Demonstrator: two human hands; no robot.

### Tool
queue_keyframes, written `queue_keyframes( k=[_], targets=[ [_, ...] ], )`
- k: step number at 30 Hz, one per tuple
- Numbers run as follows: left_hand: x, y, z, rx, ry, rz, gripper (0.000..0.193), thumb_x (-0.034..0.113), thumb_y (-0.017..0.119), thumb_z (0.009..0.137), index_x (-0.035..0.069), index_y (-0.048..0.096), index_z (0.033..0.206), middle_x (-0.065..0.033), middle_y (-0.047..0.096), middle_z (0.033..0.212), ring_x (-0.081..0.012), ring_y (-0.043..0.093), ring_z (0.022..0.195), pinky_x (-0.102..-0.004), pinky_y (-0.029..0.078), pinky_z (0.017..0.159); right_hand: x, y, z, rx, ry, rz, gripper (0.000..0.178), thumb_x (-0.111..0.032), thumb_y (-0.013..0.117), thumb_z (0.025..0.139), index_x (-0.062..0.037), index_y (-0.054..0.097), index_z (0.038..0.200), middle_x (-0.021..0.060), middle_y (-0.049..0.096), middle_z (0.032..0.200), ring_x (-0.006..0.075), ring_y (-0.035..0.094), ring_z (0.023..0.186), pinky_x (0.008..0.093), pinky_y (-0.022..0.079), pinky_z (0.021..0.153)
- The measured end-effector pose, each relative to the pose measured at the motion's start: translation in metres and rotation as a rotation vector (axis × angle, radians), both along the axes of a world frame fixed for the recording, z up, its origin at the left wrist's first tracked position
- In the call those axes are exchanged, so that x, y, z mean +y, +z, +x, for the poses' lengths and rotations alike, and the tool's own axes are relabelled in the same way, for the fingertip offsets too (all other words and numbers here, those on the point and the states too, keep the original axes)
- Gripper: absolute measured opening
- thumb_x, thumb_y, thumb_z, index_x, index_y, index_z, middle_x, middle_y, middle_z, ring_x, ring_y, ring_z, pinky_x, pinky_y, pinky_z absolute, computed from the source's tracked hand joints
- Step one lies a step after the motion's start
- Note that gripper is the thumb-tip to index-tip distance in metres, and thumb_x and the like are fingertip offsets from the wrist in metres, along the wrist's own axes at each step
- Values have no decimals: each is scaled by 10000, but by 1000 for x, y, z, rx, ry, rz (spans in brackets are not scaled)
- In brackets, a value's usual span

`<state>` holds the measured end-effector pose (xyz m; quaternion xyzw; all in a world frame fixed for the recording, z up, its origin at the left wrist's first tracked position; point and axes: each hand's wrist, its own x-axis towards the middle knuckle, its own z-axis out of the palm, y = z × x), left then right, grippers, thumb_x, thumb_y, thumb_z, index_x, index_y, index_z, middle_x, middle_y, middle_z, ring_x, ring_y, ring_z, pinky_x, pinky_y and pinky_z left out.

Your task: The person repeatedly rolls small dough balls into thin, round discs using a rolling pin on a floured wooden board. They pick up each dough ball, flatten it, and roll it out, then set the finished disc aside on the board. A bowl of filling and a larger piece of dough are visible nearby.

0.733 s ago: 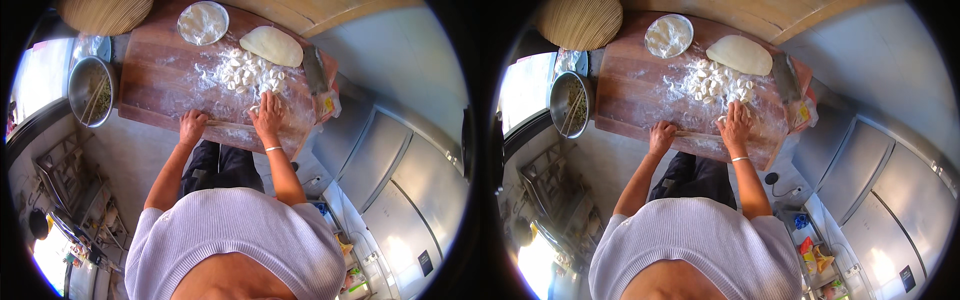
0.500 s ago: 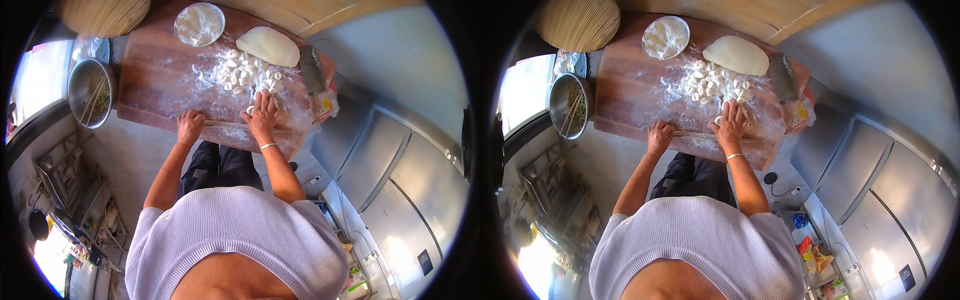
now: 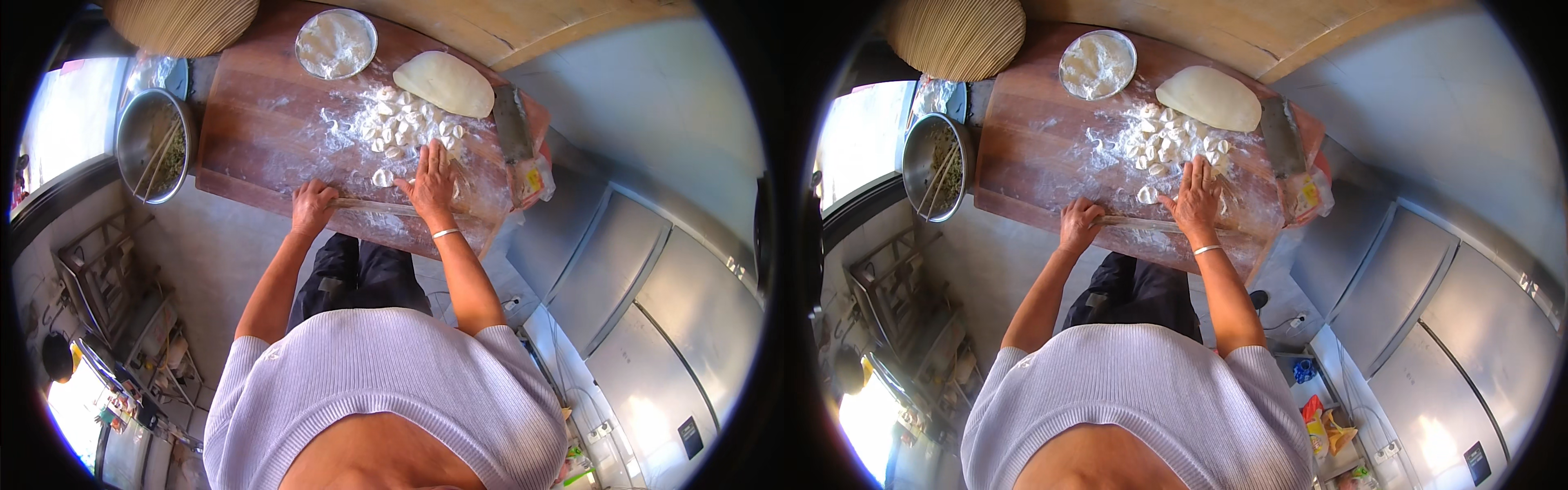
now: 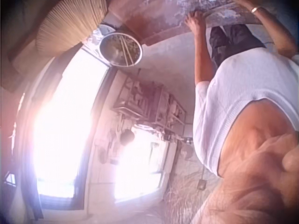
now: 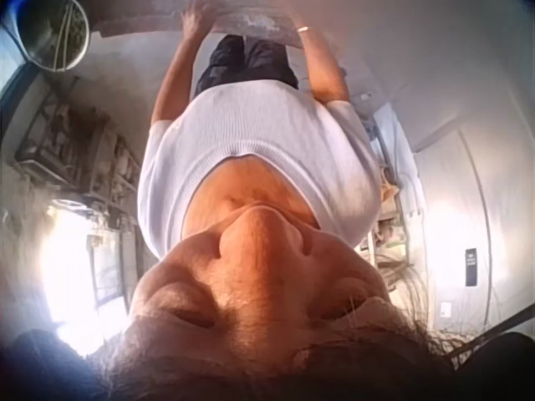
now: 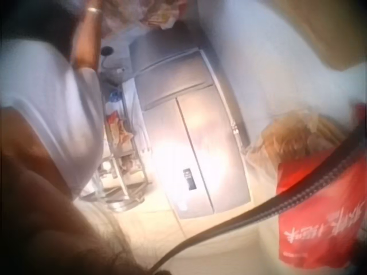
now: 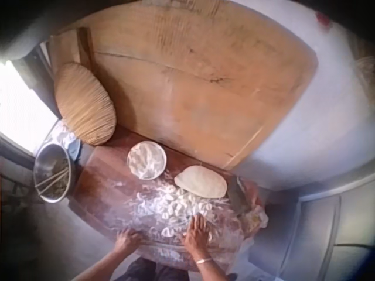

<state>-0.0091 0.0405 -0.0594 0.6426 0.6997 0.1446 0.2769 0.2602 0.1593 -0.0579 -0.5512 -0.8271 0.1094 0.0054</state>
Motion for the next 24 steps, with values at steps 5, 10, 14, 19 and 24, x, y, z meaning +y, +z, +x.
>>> queue_keyframes(
  k=[5,10,14,19,24],
  targets=[
    [1,0,-1,13,-8,-4,270,121,767,668,188,681,915,-26,589,961,-311,586,1004,-485,437,852,0,-5,-2,-46,32,-10,957,-673,616,857,15,415,1491,183,282,1631,362,264,1503,575,340,1088],
    [2,0,-3,-18,-21,34,281,128,774,661,196,677,916,-22,586,957,-310,585,999,-482,436,836,-9,16,-6,24,15,-149,826,-583,622,904,-16,441,1478,159,345,1606,330,303,1491,576,352,1071],
    [2,-1,-6,0,-25,43,281,139,778,663,200,679,919,-19,589,960,-306,586,991,-474,439,837,-44,18,-24,60,128,-145,801,-554,670,874,-41,470,1456,121,385,1586,308,324,1476,584,327,1082],
    [0,-1,-4,27,-47,65,257,139,758,689,185,687,932,-16,598,965,-297,590,989,-465,447,841,-74,18,-41,56,233,-186,836,-545,723,826,-51,477,1454,91,351,1598,260,273,1493,569,297,1103],
    [-14,-1,-1,33,-46,134,231,156,734,717,168,691,943,-17,619,992,-288,600,1002,-455,458,835,-77,23,-12,211,62,-125,663,-398,755,835,-38,555,1355,117,518,1414,309,449,1350,518,360,1071]
  ],
)
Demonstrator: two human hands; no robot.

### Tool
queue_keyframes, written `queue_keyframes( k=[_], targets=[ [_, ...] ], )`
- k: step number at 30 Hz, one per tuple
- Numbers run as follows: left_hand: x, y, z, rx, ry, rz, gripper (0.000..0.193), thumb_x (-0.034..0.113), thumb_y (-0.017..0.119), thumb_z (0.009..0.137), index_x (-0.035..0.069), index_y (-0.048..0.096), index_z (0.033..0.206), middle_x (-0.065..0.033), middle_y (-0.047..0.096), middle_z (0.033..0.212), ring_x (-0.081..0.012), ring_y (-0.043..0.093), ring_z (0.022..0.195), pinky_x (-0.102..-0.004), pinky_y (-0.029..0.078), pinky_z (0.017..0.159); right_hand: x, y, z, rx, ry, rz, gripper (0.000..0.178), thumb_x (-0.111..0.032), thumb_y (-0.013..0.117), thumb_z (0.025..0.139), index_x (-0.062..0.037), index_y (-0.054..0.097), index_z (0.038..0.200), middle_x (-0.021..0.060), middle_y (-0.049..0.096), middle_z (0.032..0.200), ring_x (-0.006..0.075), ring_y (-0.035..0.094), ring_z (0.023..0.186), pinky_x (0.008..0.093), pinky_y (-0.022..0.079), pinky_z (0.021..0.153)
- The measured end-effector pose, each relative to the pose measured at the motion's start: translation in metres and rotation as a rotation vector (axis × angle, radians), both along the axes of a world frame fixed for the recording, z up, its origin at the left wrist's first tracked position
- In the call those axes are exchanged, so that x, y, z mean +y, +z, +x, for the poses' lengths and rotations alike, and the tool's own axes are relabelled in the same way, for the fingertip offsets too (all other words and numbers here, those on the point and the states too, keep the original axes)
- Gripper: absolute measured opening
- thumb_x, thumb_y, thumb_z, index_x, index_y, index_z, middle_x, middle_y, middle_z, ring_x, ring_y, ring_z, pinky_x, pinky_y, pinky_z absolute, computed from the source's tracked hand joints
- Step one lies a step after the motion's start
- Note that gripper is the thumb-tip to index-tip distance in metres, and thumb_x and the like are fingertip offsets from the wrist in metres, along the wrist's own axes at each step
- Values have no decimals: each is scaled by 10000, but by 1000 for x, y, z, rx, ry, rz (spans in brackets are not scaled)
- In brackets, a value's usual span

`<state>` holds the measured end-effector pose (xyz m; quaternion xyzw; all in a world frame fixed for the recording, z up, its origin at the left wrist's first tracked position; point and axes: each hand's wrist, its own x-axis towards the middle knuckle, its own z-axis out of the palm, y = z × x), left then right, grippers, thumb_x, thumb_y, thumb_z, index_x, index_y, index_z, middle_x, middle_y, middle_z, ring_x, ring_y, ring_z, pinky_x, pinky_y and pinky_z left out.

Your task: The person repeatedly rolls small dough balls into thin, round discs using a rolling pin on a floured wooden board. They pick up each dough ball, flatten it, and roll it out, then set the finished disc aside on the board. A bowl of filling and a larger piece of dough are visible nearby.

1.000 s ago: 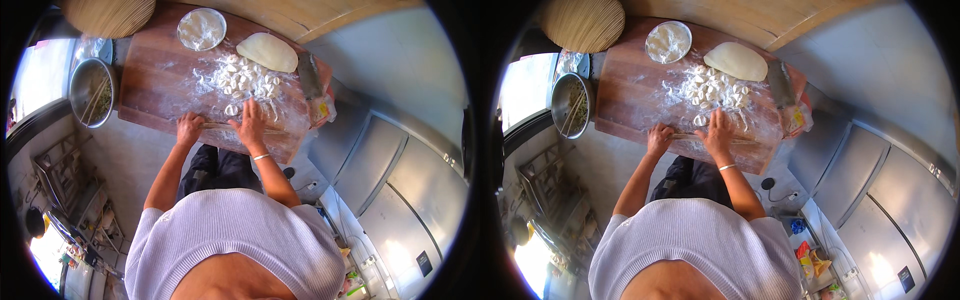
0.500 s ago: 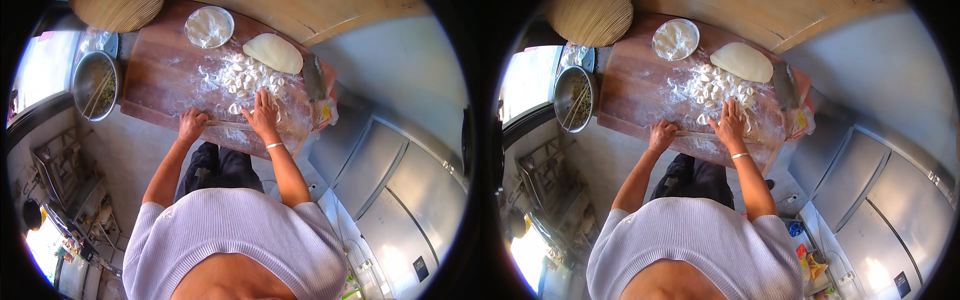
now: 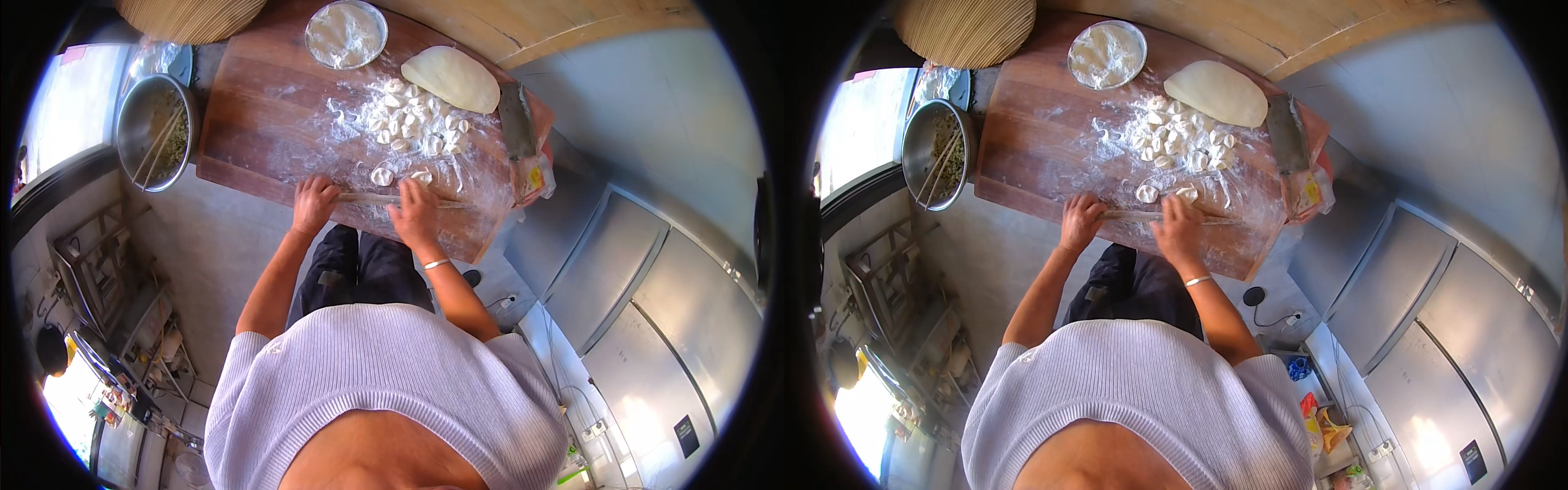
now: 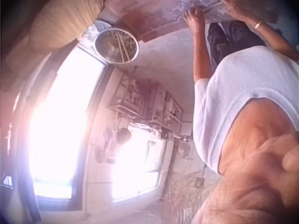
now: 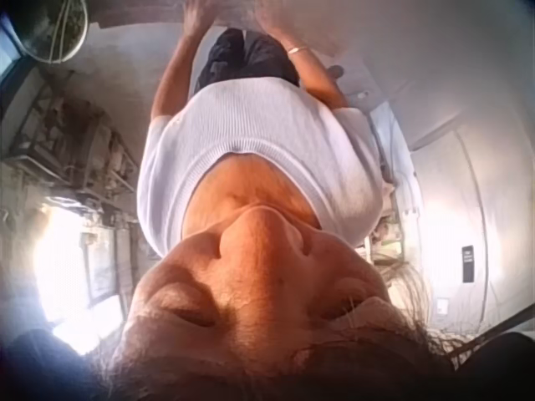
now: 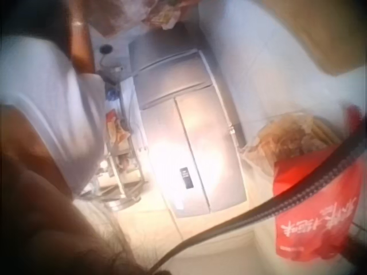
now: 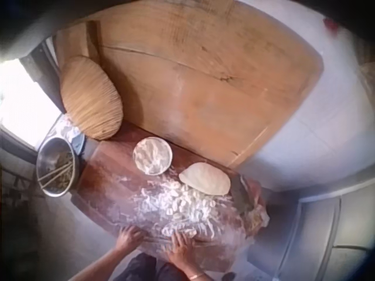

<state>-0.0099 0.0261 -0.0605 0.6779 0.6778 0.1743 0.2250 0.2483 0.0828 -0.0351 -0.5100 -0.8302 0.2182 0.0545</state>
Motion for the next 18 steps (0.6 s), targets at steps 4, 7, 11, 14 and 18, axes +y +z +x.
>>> queue_keyframes(
  k=[4,7,11,14,18],
  targets=[
    [-12,1,4,21,3,3,223,160,729,722,171,690,941,-19,623,999,-285,603,999,-453,462,831,2,4,37,1,-90,77,499,-298,751,844,-22,604,1234,127,575,1234,330,528,1197,476,406,1027],
    [-15,-1,8,18,10,-7,221,159,729,724,172,688,942,-21,619,991,-293,600,998,-459,461,831,13,-5,46,-1,-23,54,459,-233,750,845,-26,607,1229,141,569,1157,348,562,1106,461,449,948],
    [-7,2,8,-18,15,-55,210,153,726,732,168,682,936,-29,610,972,-308,594,989,-465,459,825,41,-22,36,209,-223,45,357,-77,742,815,-39,622,1150,145,552,1024,363,611,947,464,500,780],
    [-6,4,7,-33,12,-59,206,149,726,733,167,676,932,-32,604,959,-314,590,984,-467,458,821,59,-7,19,133,-116,30,298,-48,740,809,-76,602,1071,149,531,1073,354,595,959,471,497,777],
    [-6,2,6,-39,8,-80,212,145,730,724,169,675,928,-33,601,955,-315,586,983,-468,459,816,60,-18,19,29,-111,3,336,-56,752,795,-97,597,1091,142,544,1044,364,611,960,469,509,785]
  ],
)
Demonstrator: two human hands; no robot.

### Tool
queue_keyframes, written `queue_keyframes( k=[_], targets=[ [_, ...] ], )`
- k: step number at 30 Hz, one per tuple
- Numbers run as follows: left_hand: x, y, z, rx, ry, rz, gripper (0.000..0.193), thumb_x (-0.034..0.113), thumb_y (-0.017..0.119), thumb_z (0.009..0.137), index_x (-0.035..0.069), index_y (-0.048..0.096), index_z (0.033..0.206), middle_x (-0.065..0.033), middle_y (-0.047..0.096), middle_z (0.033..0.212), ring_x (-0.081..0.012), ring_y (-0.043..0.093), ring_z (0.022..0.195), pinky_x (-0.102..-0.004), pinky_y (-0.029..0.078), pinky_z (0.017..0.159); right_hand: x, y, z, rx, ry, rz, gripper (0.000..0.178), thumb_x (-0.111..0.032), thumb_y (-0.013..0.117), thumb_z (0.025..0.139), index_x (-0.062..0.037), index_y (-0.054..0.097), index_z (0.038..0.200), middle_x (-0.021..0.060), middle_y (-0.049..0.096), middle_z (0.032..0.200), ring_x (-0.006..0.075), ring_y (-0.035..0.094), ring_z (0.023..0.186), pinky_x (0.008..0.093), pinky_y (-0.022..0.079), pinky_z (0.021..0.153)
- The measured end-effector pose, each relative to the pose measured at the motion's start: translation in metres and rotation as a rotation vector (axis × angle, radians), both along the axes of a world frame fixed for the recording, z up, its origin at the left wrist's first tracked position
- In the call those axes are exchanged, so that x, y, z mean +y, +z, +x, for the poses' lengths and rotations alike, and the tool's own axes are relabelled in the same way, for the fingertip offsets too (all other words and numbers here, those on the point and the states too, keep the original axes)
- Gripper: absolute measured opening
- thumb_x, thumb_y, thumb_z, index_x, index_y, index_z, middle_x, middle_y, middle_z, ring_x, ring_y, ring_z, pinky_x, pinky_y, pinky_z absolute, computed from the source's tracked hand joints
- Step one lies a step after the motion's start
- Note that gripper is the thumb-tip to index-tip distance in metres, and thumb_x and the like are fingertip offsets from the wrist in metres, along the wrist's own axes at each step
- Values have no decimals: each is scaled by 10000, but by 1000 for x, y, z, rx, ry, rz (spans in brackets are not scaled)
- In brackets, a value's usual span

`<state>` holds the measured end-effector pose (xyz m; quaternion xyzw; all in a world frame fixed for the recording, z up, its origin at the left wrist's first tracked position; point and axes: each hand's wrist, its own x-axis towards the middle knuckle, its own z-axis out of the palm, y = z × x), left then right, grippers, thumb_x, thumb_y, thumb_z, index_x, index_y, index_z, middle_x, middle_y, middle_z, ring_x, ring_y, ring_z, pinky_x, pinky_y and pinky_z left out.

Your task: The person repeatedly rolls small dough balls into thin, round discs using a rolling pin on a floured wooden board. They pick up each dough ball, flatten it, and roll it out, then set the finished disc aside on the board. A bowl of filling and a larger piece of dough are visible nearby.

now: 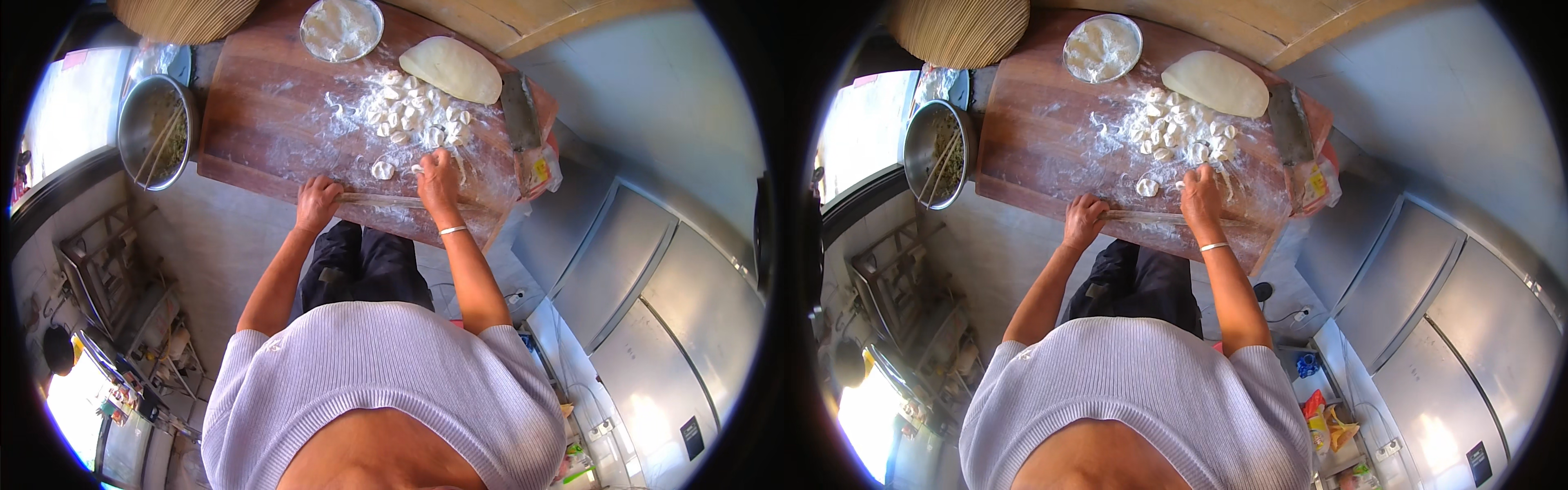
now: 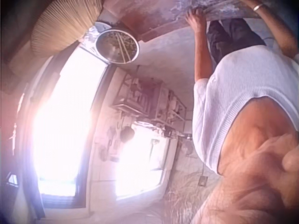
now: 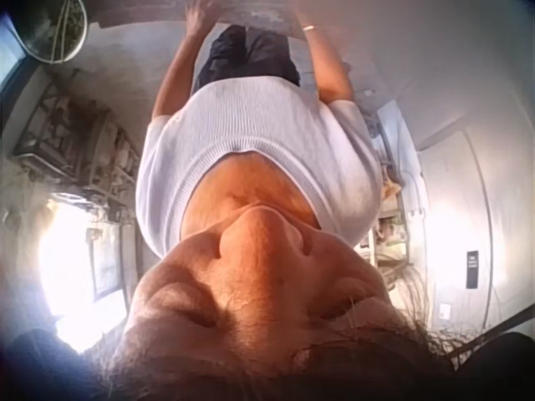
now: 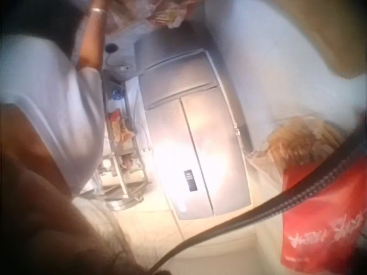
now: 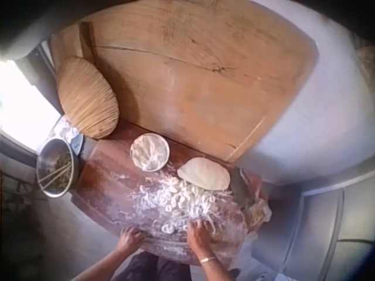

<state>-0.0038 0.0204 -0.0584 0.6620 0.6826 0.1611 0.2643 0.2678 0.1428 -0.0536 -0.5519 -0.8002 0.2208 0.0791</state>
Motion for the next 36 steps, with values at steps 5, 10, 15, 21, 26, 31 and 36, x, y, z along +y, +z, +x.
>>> queue_keyframes(
  k=[5,10,15,21,26,31,36],
  targets=[
    [1,0,1,-5,9,3,225,141,732,706,173,677,922,-32,599,952,-315,583,985,-470,462,813,11,-2,3,-12,-43,-68,286,-100,759,797,-95,621,1048,135,623,1002,374,638,924,474,518,758],
    [3,-1,0,-10,3,-23,289,122,754,675,175,680,950,-26,600,967,-315,579,992,-473,466,834,15,-16,15,14,18,-62,259,-94,716,827,-106,624,1070,125,627,1016,351,654,865,457,534,716],
    [0,-4,-2,-5,9,-25,293,122,760,669,175,677,944,-26,599,968,-314,580,992,-474,469,838,17,20,-13,151,-51,185,237,-98,723,824,-92,628,1041,112,600,1015,335,639,887,454,524,719],
    [-1,-3,-3,-6,4,-20,303,131,772,669,168,687,958,-23,611,980,-307,588,1000,-467,471,842,-34,11,-42,144,161,54,411,-205,780,792,-101,628,1159,94,591,1229,315,602,1103,443,490,907],
    [1,6,-5,33,25,88,291,149,775,669,168,695,947,-10,637,994,-291,608,1004,-454,473,840,-57,21,-39,102,177,-8,578,-295,814,761,-64,615,1253,85,536,1408,289,496,1312,473,390,1052],
    [16,14,-12,248,33,188,357,244,770,748,199,722,1098,-40,612,1242,-267,561,1211,-503,423,1040,-61,-2,28,-255,-45,128,862,-560,674,868,18,417,1455,219,397,1532,412,380,1416,548,323,1110],
    [53,-5,-5,326,124,141,685,523,661,872,204,525,1463,-107,365,1602,-366,343,1464,-625,242,1172,-33,-10,34,-353,-96,118,1019,-626,636,875,79,278,1518,294,287,1591,443,288,1472,586,232,1169]
  ],
)
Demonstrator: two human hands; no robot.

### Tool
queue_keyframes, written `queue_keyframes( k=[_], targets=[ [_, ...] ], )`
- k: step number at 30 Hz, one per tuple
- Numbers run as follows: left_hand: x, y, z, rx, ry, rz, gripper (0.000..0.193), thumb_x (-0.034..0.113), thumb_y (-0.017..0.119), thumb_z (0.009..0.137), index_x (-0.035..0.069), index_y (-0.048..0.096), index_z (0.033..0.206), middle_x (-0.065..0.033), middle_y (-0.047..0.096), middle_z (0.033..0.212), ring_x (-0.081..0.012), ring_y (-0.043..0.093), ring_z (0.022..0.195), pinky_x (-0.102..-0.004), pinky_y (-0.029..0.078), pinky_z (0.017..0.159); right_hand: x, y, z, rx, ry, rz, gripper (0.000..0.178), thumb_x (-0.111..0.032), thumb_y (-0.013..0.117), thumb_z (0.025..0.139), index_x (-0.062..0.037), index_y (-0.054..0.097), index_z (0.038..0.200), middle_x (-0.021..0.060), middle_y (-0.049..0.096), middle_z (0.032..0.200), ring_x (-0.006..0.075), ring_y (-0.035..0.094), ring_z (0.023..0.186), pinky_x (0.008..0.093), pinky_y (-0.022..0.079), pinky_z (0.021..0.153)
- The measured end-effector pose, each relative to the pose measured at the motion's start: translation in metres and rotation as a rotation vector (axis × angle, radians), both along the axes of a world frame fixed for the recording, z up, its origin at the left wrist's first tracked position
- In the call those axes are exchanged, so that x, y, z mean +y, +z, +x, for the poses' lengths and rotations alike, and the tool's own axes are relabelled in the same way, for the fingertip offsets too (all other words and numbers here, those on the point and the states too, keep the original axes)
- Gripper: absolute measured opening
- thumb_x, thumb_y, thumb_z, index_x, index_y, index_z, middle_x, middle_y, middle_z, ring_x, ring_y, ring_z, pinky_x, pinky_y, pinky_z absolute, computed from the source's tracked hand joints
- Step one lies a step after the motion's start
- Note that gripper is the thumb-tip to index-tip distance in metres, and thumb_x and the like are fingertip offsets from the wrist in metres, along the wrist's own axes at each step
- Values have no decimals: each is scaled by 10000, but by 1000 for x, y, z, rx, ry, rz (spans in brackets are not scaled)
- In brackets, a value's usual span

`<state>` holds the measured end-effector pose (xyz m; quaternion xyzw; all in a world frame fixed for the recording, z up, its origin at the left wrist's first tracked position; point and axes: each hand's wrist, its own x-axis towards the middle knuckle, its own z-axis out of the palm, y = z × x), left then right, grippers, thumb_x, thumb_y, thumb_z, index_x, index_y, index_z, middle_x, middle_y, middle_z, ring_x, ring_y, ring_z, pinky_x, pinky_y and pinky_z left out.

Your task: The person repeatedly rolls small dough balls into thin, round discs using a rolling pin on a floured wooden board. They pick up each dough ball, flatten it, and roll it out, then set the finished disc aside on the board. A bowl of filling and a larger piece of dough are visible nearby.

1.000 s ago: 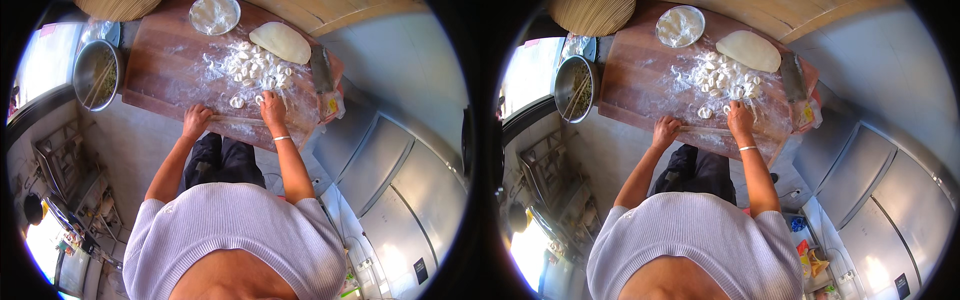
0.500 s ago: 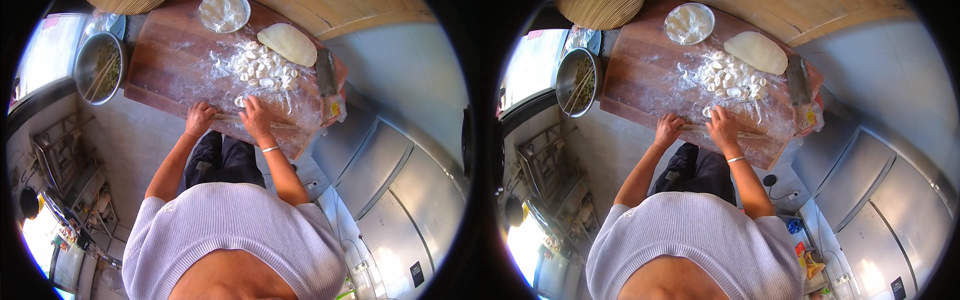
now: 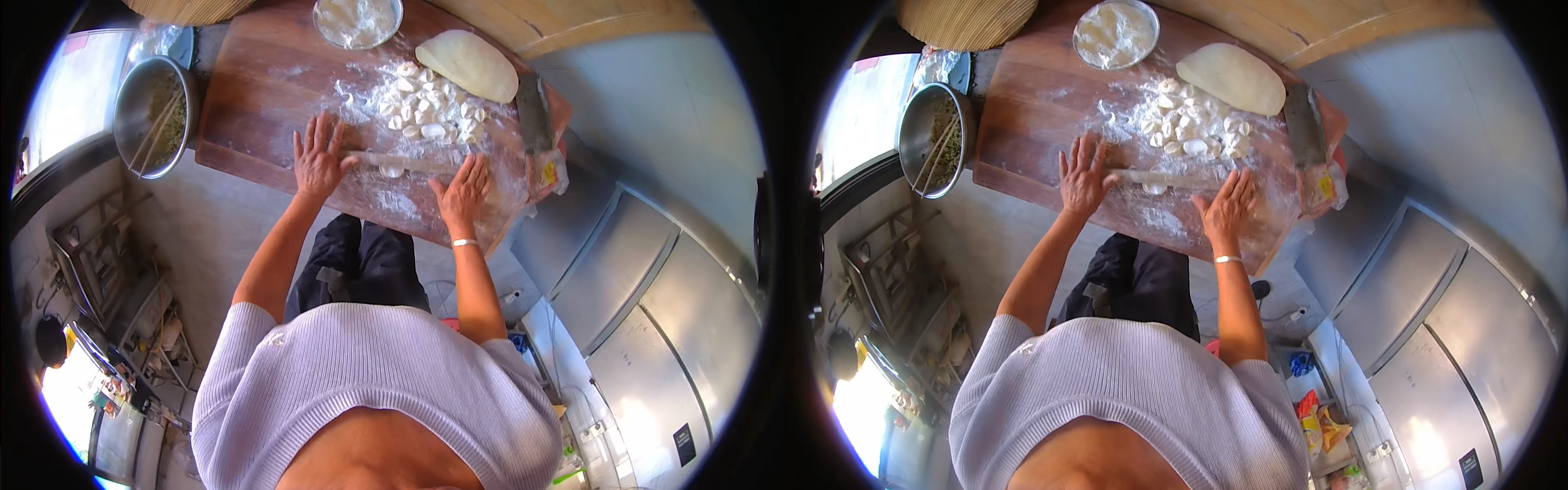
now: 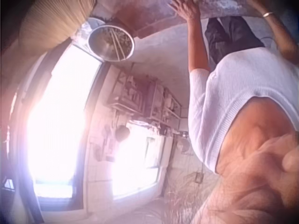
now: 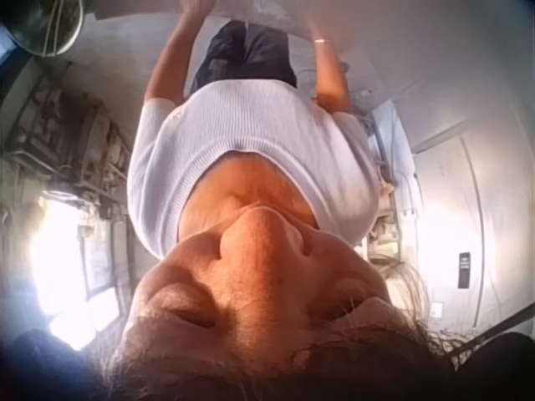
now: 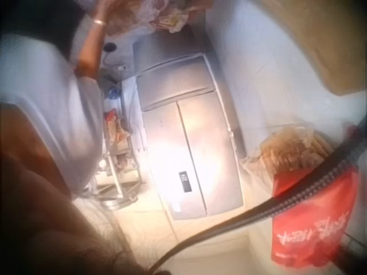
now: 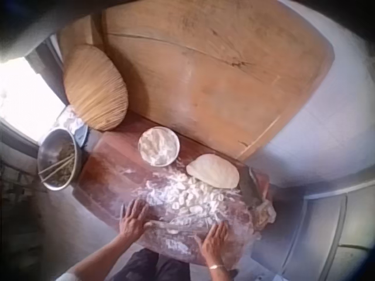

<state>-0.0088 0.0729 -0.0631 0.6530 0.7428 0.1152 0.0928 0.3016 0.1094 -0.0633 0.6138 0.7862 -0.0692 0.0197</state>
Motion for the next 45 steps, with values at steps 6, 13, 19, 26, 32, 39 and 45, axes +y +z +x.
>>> queue_keyframes(
  k=[6,13,19,26,32,39,45],
  targets=[
    [-60,-7,2,-8,-79,-105,947,702,590,828,107,396,1539,-158,287,1641,-379,278,1503,-639,211,1175,-52,15,15,-31,45,-67,1079,-665,645,844,78,264,1528,292,278,1597,429,289,1478,594,255,1159],
    [-28,-14,5,9,-35,5,940,725,568,826,101,435,1516,-190,325,1615,-418,314,1477,-664,228,1152,-28,-1,10,68,-48,-13,1081,-648,690,809,47,287,1532,274,295,1595,437,269,1481,608,281,1138],
    [-19,-16,2,-9,17,-33,919,688,609,807,124,446,1514,-172,340,1610,-388,324,1474,-647,207,1170,-13,3,12,41,7,-29,1046,-677,653,824,29,324,1523,266,281,1609,437,282,1473,624,288,1114],
    [-46,-16,-2,-33,-125,-93,475,393,690,863,175,657,1284,-115,449,1537,-330,462,1379,-508,372,1116,-25,18,0,112,118,-40,817,-585,639,885,6,471,1424,180,429,1525,359,385,1416,571,331,1080],
    [-94,6,28,-98,-41,40,138,157,678,824,134,643,955,-43,636,1280,-274,605,1170,-432,449,950,-10,31,-64,423,532,-152,584,-500,683,868,-66,627,1255,45,522,1418,273,440,1348,497,375,1033],
    [-116,14,35,-127,-23,18,152,155,671,816,136,637,963,-32,649,1241,-263,615,1134,-434,442,953,-21,26,-12,327,432,-102,691,-558,651,882,-75,565,1368,108,499,1457,327,483,1294,469,392,1052],
    [-77,9,23,-74,-60,97,170,162,663,812,141,670,981,-38,635,1286,-270,596,1198,-456,436,998,-42,12,17,200,174,7,725,-573,586,928,-38,518,1413,161,466,1496,375,458,1353,494,370,1100]
  ],
)
